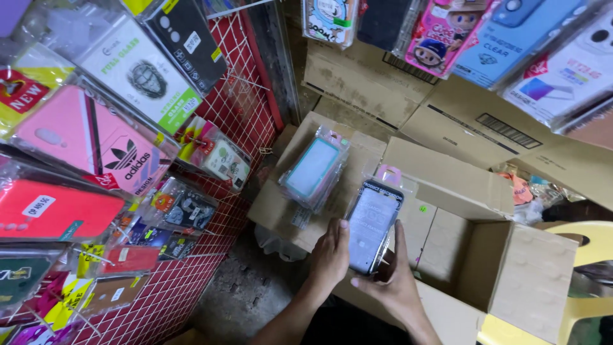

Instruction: The person takes packaged phone cases and a charging cable out of cardboard boxes, holds each item up, turns it over, and places the cases into an open box on the floor. They also handle a blister-packed cable and set it on the boxes.

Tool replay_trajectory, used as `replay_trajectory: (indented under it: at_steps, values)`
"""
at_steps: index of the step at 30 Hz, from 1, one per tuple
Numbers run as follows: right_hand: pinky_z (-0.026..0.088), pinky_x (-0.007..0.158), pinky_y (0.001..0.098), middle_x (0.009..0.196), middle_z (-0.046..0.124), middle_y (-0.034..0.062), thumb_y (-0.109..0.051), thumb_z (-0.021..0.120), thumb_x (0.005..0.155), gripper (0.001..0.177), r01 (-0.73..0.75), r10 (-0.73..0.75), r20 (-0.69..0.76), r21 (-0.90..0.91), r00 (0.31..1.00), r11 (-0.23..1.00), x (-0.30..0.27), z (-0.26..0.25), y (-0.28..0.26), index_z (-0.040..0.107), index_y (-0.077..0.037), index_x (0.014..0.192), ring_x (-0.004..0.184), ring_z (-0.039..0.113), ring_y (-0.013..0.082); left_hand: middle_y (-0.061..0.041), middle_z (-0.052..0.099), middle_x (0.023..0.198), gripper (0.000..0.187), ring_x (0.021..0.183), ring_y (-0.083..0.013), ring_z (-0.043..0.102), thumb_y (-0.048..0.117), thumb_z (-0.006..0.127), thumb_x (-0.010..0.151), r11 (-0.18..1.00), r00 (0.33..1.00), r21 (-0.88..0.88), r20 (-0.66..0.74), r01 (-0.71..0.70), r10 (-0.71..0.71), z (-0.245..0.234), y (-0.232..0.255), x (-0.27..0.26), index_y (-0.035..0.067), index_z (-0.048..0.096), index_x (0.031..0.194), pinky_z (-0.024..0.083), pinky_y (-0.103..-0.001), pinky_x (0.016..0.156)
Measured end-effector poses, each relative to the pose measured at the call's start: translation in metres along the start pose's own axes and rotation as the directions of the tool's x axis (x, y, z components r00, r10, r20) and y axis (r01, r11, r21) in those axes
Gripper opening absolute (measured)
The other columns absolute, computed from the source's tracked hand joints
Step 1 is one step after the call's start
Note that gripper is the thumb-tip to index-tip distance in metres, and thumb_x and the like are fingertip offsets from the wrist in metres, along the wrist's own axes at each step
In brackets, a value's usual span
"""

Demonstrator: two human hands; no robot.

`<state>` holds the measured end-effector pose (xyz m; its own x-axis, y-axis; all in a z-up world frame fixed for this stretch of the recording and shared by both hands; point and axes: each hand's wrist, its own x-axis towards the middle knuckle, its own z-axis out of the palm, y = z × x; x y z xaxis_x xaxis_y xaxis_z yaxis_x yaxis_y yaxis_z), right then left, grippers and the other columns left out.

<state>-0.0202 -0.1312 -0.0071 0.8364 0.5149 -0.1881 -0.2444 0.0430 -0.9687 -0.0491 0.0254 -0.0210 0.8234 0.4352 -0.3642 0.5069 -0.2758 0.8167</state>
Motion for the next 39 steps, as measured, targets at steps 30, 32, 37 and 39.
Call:
replay_trajectory:
  at_steps: [30, 32, 37, 39]
  values:
    - [0.061, 0.063, 0.0326, 0.106, 0.067, 0.0185, 0.003, 0.074, 0.079, 0.088, -0.177, 0.17, -0.099, -0.069, 0.98, 0.982, 0.206, 0.078, 0.078, 0.032, -0.002, 0.156, 0.078, 0.074, 0.0224, -0.016, 0.071, 0.115, 0.066, 0.096, -0.0269, 0.072, 0.009, 0.073, 0.083, 0.991, 0.983, 0.011, 0.135, -0.131, 0.128, -0.117, -0.087, 0.209, 0.008, 0.051, 0.145, 0.057, -0.038, 0.082]
    - [0.061, 0.064, 0.0322, 0.103, 0.07, 0.0159, -0.007, 0.076, 0.082, 0.081, -0.213, 0.176, -0.17, -0.233, 0.969, 0.949, 0.204, 0.082, 0.079, 0.038, -0.001, 0.153, 0.078, 0.076, 0.0215, -0.017, 0.066, 0.123, 0.065, 0.111, -0.0304, 0.066, 0.016, 0.074, 0.083, 0.935, 0.985, 0.317, 0.112, -0.16, 0.131, -0.117, -0.079, 0.207, 0.008, 0.052, 0.144, 0.052, -0.043, 0.097]
    - [0.06, 0.068, 0.0325, 0.099, 0.076, 0.0149, -0.015, 0.076, 0.084, 0.077, -0.237, 0.156, -0.228, -0.387, 0.961, 0.891, 0.201, 0.088, 0.079, 0.041, 0.0, 0.151, 0.075, 0.077, 0.0215, -0.023, 0.051, 0.141, 0.074, 0.136, -0.04, 0.045, 0.024, 0.077, 0.084, 0.789, 0.963, 0.553, 0.115, -0.267, 0.245, -0.106, -0.113, 0.224, 0.008, 0.044, 0.149, 0.032, -0.052, 0.116]
    - [0.06, 0.069, 0.0329, 0.099, 0.077, 0.0152, -0.018, 0.076, 0.085, 0.076, -0.262, 0.172, -0.244, -0.41, 0.954, 0.873, 0.201, 0.087, 0.084, 0.042, -0.001, 0.151, 0.074, 0.077, 0.0221, -0.025, 0.046, 0.148, 0.08, 0.143, -0.0422, 0.037, 0.025, 0.077, 0.084, 0.778, 0.949, 0.547, 0.122, -0.308, 0.291, -0.103, -0.124, 0.229, 0.008, 0.039, 0.152, 0.026, -0.054, 0.12]
